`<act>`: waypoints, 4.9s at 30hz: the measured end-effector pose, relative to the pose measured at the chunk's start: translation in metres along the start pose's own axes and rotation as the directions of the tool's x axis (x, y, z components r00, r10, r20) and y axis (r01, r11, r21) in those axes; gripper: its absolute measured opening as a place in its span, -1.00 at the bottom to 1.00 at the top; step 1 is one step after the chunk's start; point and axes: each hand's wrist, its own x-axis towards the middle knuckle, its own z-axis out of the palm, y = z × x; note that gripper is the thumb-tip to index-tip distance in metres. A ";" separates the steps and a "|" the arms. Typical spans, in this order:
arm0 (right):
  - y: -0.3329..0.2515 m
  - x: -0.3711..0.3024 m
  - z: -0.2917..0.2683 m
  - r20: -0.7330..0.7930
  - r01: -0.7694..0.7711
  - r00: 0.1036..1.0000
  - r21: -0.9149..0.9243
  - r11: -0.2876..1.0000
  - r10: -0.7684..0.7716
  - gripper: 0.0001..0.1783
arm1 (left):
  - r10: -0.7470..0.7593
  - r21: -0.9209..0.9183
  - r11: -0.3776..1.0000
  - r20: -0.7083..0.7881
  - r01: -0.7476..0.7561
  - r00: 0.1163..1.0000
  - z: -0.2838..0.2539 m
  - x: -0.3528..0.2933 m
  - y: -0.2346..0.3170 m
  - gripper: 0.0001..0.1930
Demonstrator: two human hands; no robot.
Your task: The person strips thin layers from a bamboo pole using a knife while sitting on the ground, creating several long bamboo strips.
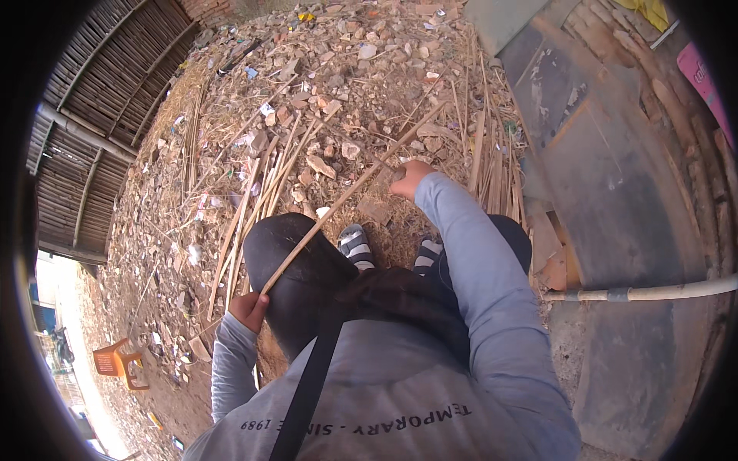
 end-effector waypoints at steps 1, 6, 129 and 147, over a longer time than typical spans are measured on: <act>0.000 -0.001 0.005 -0.058 0.061 0.996 -0.079 0.995 -0.065 -0.42 | 0.000 -0.008 1.000 0.017 0.000 1.000 -0.001 0.001 0.001 -0.53; -0.038 -0.028 0.017 0.098 0.204 0.977 -0.169 0.964 -0.189 -0.43 | 0.017 -0.075 0.997 0.030 -0.014 0.999 0.001 0.002 -0.013 -0.52; -0.017 -0.012 0.019 0.080 0.160 0.985 -0.083 0.984 -0.154 -0.24 | -0.036 -0.122 0.992 0.036 0.040 0.999 0.003 0.002 -0.010 -0.51; -0.020 -0.014 0.018 0.084 0.145 0.987 -0.048 0.988 -0.140 -0.28 | -0.039 -0.110 0.993 0.035 0.042 0.999 0.002 0.002 -0.010 -0.52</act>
